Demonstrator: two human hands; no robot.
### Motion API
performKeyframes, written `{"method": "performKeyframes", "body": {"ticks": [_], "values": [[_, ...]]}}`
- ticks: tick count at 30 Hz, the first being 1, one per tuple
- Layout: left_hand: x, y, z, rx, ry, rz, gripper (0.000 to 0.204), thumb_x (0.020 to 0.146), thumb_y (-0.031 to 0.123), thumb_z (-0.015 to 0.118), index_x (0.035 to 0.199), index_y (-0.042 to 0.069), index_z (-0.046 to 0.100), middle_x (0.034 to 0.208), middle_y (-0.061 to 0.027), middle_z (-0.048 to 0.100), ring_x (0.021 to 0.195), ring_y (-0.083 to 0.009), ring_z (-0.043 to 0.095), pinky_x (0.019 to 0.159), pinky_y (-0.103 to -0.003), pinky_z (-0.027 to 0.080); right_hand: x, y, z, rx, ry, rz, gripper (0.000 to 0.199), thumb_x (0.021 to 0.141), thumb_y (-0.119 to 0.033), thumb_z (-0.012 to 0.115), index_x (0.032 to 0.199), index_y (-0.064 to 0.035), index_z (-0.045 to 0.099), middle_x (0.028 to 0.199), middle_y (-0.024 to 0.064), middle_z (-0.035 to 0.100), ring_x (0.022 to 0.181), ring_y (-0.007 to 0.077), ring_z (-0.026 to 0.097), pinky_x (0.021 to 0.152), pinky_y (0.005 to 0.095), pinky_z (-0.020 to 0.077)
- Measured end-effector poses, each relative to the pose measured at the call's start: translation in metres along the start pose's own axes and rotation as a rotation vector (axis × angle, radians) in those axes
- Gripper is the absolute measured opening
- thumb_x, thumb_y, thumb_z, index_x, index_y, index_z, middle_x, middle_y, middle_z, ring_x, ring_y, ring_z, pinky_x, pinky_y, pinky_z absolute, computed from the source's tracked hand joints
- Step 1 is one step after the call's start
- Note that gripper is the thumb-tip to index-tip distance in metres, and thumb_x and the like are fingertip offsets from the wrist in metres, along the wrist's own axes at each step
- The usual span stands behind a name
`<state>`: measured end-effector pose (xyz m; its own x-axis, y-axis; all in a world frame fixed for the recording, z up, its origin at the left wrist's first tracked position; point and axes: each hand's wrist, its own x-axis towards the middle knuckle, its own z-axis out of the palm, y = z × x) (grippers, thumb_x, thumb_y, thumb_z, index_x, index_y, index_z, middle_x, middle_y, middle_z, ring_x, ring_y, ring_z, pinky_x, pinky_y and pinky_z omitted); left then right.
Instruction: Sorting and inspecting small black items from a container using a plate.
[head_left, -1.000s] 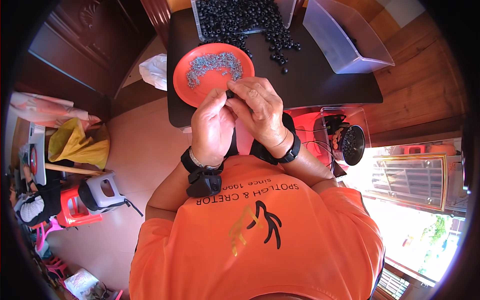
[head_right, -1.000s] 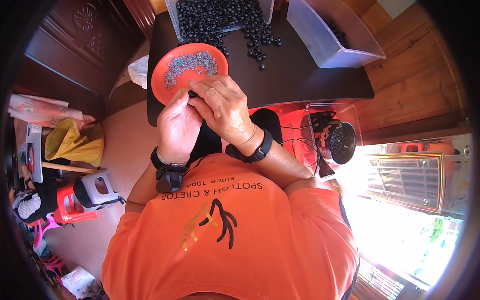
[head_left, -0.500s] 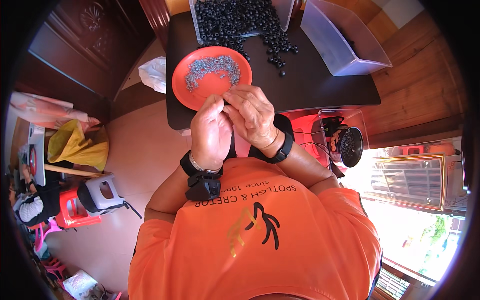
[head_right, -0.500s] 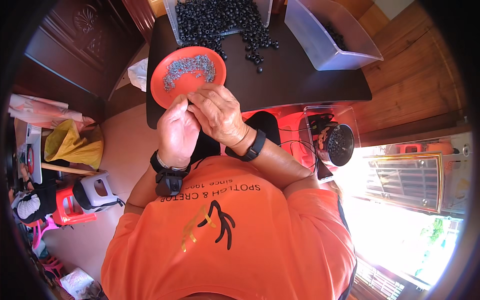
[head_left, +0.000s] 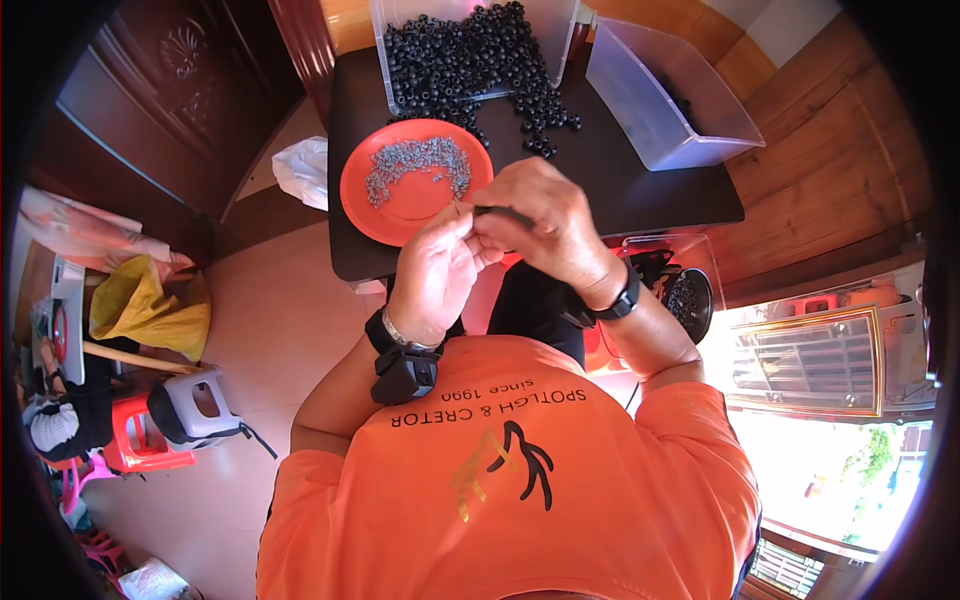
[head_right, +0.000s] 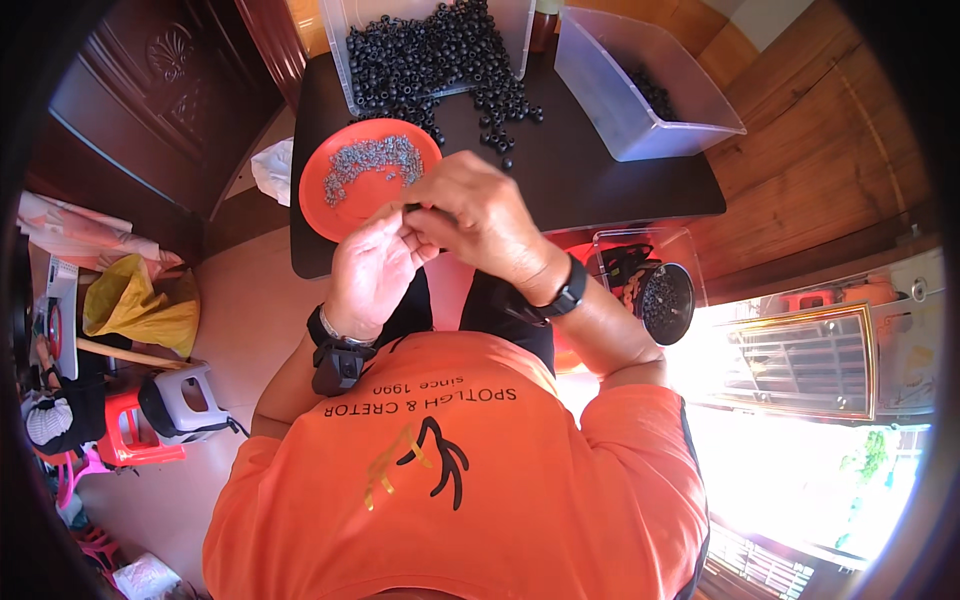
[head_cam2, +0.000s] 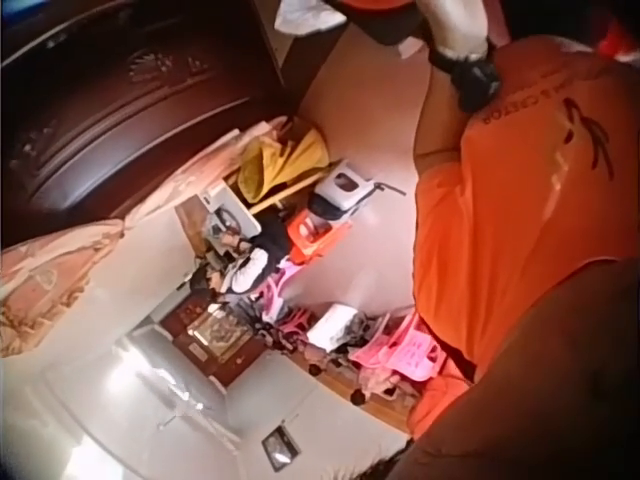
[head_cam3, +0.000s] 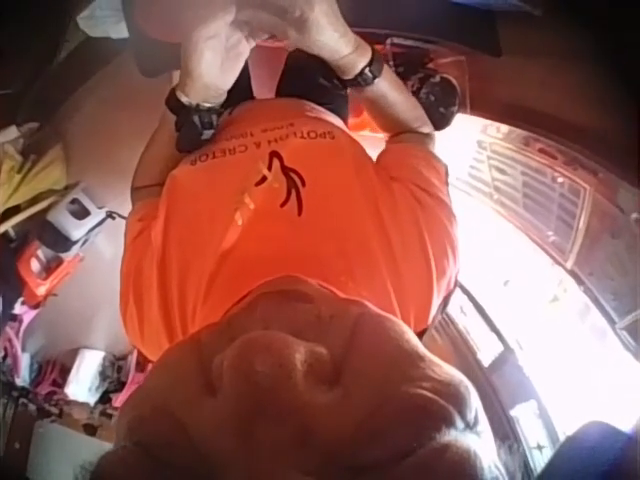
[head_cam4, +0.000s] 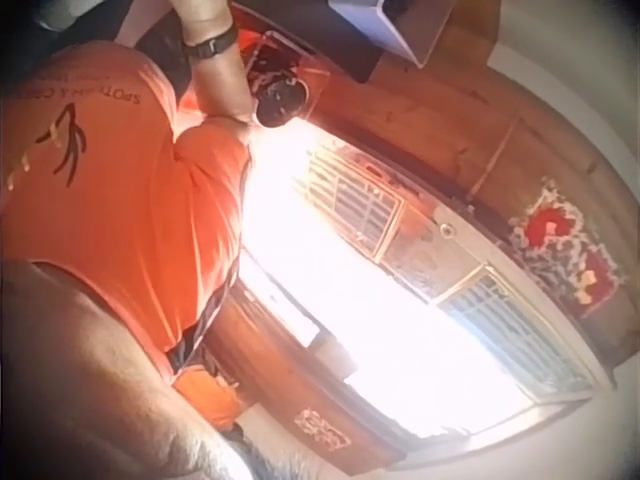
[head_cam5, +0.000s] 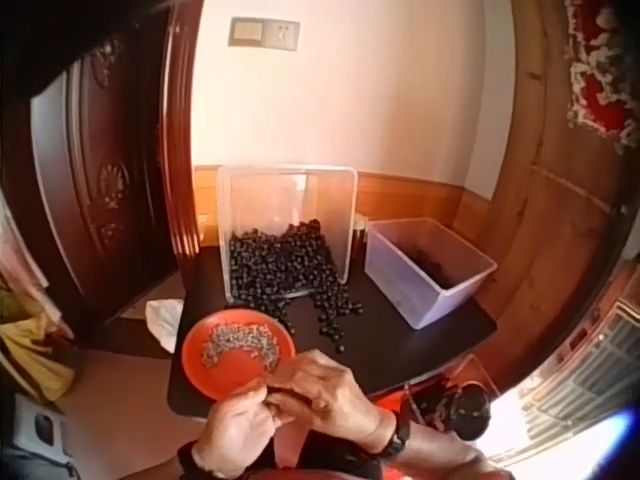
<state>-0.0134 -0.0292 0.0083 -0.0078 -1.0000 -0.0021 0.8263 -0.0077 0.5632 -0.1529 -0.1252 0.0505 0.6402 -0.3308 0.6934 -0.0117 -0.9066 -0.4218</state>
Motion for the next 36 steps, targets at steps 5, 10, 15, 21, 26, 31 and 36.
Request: {"method": "performKeyframes", "body": {"ticks": [5, 10, 15, 21, 26, 31, 36], "values": [[-0.010, 0.007, -0.019, -0.002, 0.070, -0.013, 0.026, 0.096, 0.022, 0.044, 0.101, 0.001, 0.056, 0.097, -0.0107, 0.060, 0.092, -0.0252, 0.060, 0.085, -0.035, 0.045, 0.039, 0.045, -0.093, -0.714, 0.294, -0.090, 0.021, 0.074, -0.004, 0.069, 0.094, -0.0071, 0.068, 0.088, 0.0083, 0.066, 0.083, 0.0254, 0.062, 0.074, 0.0343, 0.0498], [-0.012, 0.015, -0.017, 0.022, 0.083, -0.008, 0.025, 0.097, 0.024, 0.044, 0.097, 0.002, 0.056, 0.097, -0.0104, 0.060, 0.092, -0.0244, 0.060, 0.083, -0.035, 0.045, 0.051, 0.101, -0.157, -0.989, 0.427, 0.052, 0.018, 0.082, -0.012, 0.063, 0.098, -0.0094, 0.069, 0.097, 0.0101, 0.067, 0.093, 0.0281, 0.062, 0.080, 0.0364, 0.0493], [-0.014, 0.013, -0.022, -0.004, 0.125, -0.032, 0.025, 0.096, 0.024, 0.045, 0.096, 0.001, 0.055, 0.097, -0.0108, 0.059, 0.091, -0.0244, 0.059, 0.083, -0.035, 0.045, 0.021, 0.108, -0.088, -0.519, -0.011, 0.410, 0.017, 0.077, -0.024, 0.067, 0.088, -0.0113, 0.070, 0.080, 0.0083, 0.068, 0.076, 0.0273, 0.065, 0.070, 0.0364, 0.0511], [-0.015, 0.017, -0.024, 0.044, 0.157, -0.036, 0.022, 0.096, 0.022, 0.043, 0.095, 0.003, 0.055, 0.094, -0.0100, 0.058, 0.089, -0.0238, 0.060, 0.082, -0.034, 0.045, -0.022, 0.112, -0.037, -0.512, -0.315, 0.570, 0.023, 0.073, -0.026, 0.069, 0.089, -0.0088, 0.067, 0.079, 0.0083, 0.067, 0.077, 0.0291, 0.064, 0.069, 0.0381, 0.0496], [-0.013, 0.015, -0.023, 0.047, 0.157, -0.043, 0.022, 0.096, 0.022, 0.044, 0.095, 0.003, 0.055, 0.094, -0.0098, 0.059, 0.089, -0.0237, 0.060, 0.082, -0.034, 0.045, -0.024, 0.114, -0.024, -0.214, -0.275, 0.588, 0.025, 0.077, -0.009, 0.069, 0.102, -0.0056, 0.066, 0.083, 0.0058, 0.067, 0.078, 0.0165, 0.064, 0.072, 0.0281, 0.0498], [-0.010, 0.012, -0.024, 0.051, 0.144, -0.044, 0.023, 0.095, 0.022, 0.044, 0.097, 0.003, 0.056, 0.095, -0.0092, 0.059, 0.089, -0.0232, 0.060, 0.082, -0.034, 0.046, -0.012, 0.060, -0.006, 0.649, -0.184, 0.664, 0.022, 0.083, 0.000, 0.066, 0.105, 0.0001, 0.064, 0.094, 0.0034, 0.066, 0.086, 0.0094, 0.061, 0.080, 0.0236, 0.0493], [-0.008, 0.014, -0.020, 0.089, 0.116, -0.049, 0.024, 0.094, 0.023, 0.046, 0.098, 0.002, 0.058, 0.093, -0.0084, 0.061, 0.088, -0.0221, 0.061, 0.082, -0.034, 0.046, -0.016, 0.030, 0.022, 0.946, -0.095, 0.614, 0.023, 0.085, 0.000, 0.065, 0.108, 0.0004, 0.064, 0.098, 0.0051, 0.066, 0.091, 0.0121, 0.062, 0.087, 0.0255, 0.0497]]}}
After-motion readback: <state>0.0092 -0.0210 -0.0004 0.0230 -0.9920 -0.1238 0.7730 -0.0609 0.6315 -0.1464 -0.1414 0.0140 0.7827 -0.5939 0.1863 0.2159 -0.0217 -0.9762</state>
